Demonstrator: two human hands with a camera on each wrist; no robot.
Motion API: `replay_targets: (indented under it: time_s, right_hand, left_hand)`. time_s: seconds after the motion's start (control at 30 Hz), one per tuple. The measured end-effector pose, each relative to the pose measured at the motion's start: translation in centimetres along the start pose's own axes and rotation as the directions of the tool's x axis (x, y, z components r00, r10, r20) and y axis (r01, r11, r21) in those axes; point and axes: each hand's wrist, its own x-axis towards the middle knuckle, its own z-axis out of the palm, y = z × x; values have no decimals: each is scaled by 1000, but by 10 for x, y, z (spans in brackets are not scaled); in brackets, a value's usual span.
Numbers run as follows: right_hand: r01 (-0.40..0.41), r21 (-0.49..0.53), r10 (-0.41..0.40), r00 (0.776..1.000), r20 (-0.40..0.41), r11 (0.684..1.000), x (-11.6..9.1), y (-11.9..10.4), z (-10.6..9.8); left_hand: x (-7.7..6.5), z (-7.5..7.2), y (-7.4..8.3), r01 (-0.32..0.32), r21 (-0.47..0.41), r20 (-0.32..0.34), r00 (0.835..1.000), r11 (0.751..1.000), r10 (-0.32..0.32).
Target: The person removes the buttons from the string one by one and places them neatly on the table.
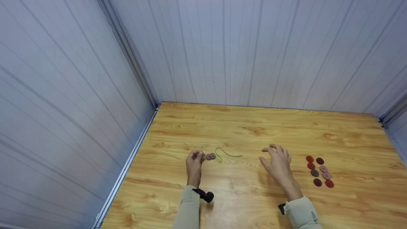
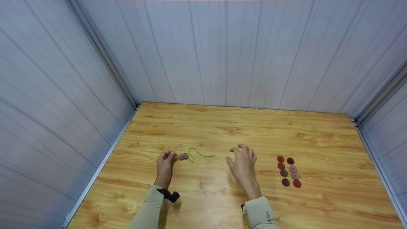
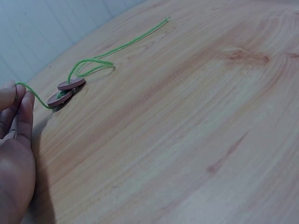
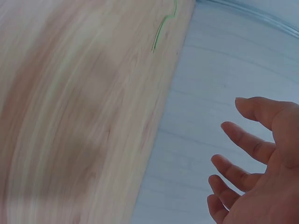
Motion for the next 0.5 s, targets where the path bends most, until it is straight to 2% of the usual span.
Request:
replay_targets:
  time_s: [0.2, 0.33, 0.5]
  right_hand:
    - [19, 47, -22, 999, 48, 999, 8, -13, 23]
    - [36, 87, -43, 996, 74, 996, 13, -18, 38]
    - [82, 139, -92, 993, 69, 987, 19, -23, 60]
  left_hand:
    - [0, 0, -2, -27, -5, 4, 1000, 1000, 27]
    - [0, 0, -1, -8, -10, -5, 1000, 1000, 8]
    - [1, 0, -1, -1, -9, -10, 1000, 1000, 1]
